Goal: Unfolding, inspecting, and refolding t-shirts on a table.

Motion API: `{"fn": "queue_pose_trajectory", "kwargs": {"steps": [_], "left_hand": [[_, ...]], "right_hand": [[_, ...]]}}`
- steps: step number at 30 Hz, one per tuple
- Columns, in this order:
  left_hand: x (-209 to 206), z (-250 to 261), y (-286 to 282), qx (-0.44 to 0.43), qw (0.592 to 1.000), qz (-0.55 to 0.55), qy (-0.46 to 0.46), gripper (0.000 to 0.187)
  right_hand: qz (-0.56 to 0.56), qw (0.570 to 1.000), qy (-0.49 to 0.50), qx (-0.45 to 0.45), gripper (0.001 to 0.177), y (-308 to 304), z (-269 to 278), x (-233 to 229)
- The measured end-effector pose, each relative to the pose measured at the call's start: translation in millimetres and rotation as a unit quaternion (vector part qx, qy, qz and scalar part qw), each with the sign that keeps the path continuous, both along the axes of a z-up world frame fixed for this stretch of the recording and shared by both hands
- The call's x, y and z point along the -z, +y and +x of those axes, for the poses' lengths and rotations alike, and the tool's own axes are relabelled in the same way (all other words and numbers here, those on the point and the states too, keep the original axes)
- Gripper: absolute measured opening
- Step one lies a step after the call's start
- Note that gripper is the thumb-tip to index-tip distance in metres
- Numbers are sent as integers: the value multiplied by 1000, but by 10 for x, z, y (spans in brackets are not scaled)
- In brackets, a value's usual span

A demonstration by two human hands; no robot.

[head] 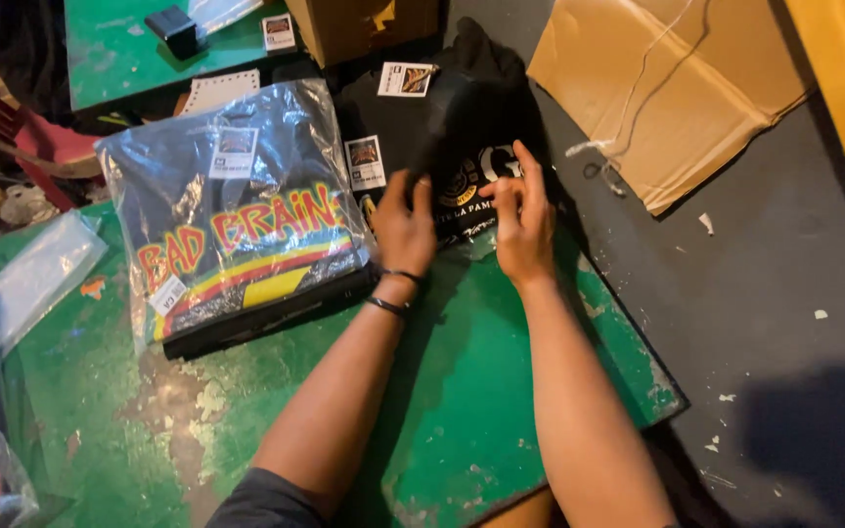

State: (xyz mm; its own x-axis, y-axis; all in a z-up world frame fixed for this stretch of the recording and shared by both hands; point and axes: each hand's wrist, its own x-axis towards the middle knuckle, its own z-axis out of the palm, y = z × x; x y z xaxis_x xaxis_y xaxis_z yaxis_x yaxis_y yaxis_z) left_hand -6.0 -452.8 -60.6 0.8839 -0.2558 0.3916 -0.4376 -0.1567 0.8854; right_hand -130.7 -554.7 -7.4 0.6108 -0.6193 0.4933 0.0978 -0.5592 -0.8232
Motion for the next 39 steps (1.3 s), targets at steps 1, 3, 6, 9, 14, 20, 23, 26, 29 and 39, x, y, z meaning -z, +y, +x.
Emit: {"fn": "queue_pose_trajectory", "kwargs": {"steps": [1,3,6,9,14,20,23,26,29,39], "left_hand": [[48,40,6,-1,1000,1,2,20],[144,104,-14,17,999,3,39,25],[-5,-102,18,62,994,73,-55,30],[-129,-215,56,121,937,188,-270,71],[53,-46,-54,102,923,274,-249,53],[-74,82,-76,44,996,59,-40,35],[-163,31,-65,28,1000,9,0,30],[-260,8,-15,17,1000,-9,8,29],[-308,-9,3,6,999,-50,-4,32],[-385,-95,15,-13,996,-82,-14,33]], "right_hand": [[1,1000,2,-1,53,-68,27,91],[-13,993,43,110,24,-220,50,278],[-38,969,166,181,8,-432,-93,419],[-67,919,347,174,20,-558,-150,479],[10,913,404,52,39,-269,-284,-127],[-18,928,373,-16,17,-460,-185,417],[-9,918,396,-25,15,-481,-299,261],[10,896,444,-31,21,-390,-357,1],[9,886,464,-27,25,-310,-315,-167],[-110,978,137,-115,30,-137,8,127]]}}
